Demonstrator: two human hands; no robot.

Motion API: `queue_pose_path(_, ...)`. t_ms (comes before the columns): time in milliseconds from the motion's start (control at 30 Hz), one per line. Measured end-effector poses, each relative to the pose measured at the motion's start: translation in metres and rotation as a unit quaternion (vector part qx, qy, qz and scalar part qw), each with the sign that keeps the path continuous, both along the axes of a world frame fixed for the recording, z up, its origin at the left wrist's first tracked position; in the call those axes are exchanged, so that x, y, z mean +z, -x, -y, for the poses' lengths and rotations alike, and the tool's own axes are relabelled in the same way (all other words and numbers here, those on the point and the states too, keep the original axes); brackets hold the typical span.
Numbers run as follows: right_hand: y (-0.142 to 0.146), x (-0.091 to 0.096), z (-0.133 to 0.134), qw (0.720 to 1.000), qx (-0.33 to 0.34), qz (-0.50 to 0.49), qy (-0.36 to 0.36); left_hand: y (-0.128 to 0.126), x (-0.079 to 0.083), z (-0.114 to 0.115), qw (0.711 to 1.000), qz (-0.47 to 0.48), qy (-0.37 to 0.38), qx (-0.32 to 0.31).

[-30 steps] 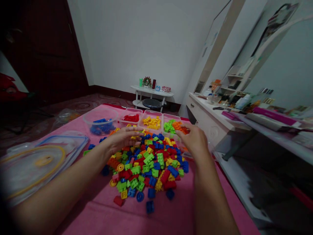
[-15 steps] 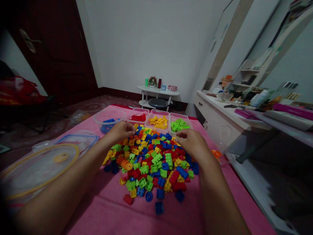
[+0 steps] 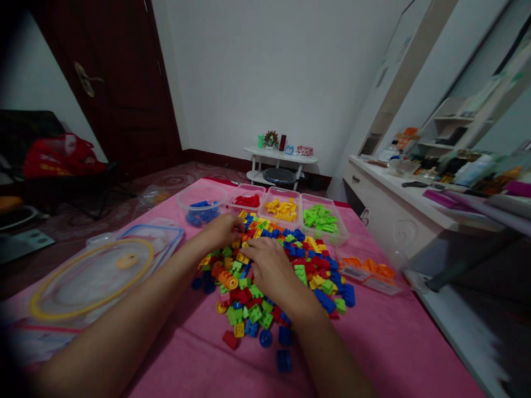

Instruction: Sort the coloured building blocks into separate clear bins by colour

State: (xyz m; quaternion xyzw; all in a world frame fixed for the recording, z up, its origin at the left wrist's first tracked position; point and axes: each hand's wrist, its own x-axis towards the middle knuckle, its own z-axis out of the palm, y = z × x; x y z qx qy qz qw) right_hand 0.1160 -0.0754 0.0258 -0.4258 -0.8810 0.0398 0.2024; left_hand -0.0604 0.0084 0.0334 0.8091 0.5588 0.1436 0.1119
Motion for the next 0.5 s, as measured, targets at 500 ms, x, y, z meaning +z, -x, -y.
queue_pose_path(500, 0.01, 0.002, 0.002, 0.999, -0.028, 0.024, 0.011, 0.014, 0.032, 0.016, 0.992, -0.082, 0.038, 0.085)
